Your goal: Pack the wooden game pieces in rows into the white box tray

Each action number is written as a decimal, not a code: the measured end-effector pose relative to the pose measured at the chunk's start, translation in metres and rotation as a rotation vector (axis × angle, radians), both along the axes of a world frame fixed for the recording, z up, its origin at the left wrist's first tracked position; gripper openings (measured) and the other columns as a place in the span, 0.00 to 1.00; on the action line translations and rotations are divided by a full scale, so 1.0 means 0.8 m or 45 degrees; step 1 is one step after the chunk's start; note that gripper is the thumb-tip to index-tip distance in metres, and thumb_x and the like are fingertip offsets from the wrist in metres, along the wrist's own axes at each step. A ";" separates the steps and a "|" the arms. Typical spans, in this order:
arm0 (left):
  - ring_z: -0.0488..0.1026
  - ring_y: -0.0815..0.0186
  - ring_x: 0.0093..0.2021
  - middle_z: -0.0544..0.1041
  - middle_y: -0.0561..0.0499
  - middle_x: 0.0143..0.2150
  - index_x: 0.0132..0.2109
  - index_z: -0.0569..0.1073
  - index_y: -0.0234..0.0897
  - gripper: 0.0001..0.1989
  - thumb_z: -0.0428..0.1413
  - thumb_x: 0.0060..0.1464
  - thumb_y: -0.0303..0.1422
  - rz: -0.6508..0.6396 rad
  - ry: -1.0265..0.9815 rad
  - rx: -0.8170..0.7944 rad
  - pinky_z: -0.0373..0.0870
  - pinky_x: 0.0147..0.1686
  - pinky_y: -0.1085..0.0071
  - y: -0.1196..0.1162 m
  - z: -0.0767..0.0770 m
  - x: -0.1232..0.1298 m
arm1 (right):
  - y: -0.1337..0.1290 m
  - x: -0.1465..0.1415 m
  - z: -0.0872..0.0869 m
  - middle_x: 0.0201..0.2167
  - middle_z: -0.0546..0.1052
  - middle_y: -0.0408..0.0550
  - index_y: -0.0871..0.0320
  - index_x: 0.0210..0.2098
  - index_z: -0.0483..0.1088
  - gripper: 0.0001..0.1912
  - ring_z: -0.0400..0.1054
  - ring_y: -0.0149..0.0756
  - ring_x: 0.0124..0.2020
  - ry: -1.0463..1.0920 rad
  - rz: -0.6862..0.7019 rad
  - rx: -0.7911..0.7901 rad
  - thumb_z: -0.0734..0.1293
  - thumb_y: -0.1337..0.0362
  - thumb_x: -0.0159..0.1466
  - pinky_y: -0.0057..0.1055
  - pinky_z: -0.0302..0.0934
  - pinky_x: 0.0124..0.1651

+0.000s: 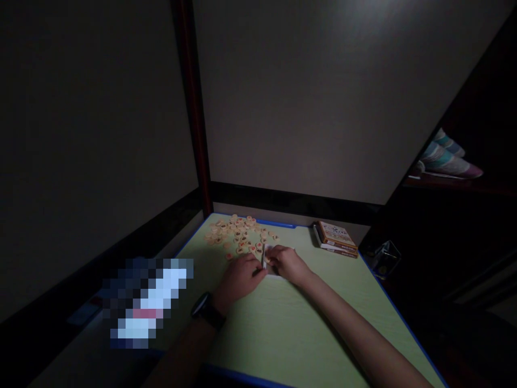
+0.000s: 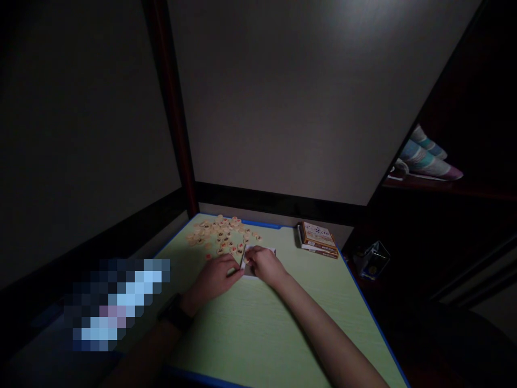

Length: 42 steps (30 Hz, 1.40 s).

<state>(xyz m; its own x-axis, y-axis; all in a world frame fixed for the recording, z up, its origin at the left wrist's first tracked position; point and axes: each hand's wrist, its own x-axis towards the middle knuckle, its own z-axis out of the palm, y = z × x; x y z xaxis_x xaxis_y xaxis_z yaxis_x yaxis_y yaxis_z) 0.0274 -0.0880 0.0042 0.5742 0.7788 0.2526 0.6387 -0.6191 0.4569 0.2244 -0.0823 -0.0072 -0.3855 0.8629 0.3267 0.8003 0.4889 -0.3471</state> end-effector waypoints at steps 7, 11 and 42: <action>0.75 0.64 0.40 0.80 0.46 0.37 0.33 0.79 0.37 0.17 0.50 0.64 0.37 0.159 0.077 0.037 0.66 0.41 0.70 0.013 0.013 -0.011 | -0.001 0.002 0.008 0.35 0.80 0.52 0.60 0.33 0.78 0.10 0.75 0.37 0.38 0.097 0.029 0.022 0.66 0.77 0.59 0.29 0.65 0.44; 0.78 0.58 0.40 0.81 0.39 0.39 0.35 0.79 0.32 0.19 0.44 0.64 0.32 0.754 0.246 -0.030 0.67 0.39 0.67 0.023 0.030 -0.035 | -0.003 0.005 0.030 0.35 0.81 0.52 0.60 0.34 0.79 0.11 0.74 0.37 0.37 0.148 -0.050 0.085 0.65 0.75 0.63 0.30 0.65 0.43; 0.75 0.58 0.50 0.77 0.41 0.49 0.48 0.77 0.35 0.13 0.48 0.64 0.30 0.640 0.279 -0.102 0.67 0.46 0.67 0.041 -0.002 -0.060 | 0.089 -0.040 0.073 0.38 0.83 0.52 0.55 0.41 0.82 0.16 0.77 0.40 0.39 -0.351 -0.440 -0.213 0.64 0.73 0.60 0.26 0.57 0.34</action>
<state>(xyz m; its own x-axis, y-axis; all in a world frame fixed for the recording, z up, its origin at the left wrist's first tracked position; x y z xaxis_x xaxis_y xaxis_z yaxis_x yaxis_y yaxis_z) -0.0205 -0.0549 0.0029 0.1590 0.9825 0.0975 0.9320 -0.1819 0.3133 0.1923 -0.0111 0.0508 -0.1193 0.9880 0.0982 0.9797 0.1332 -0.1499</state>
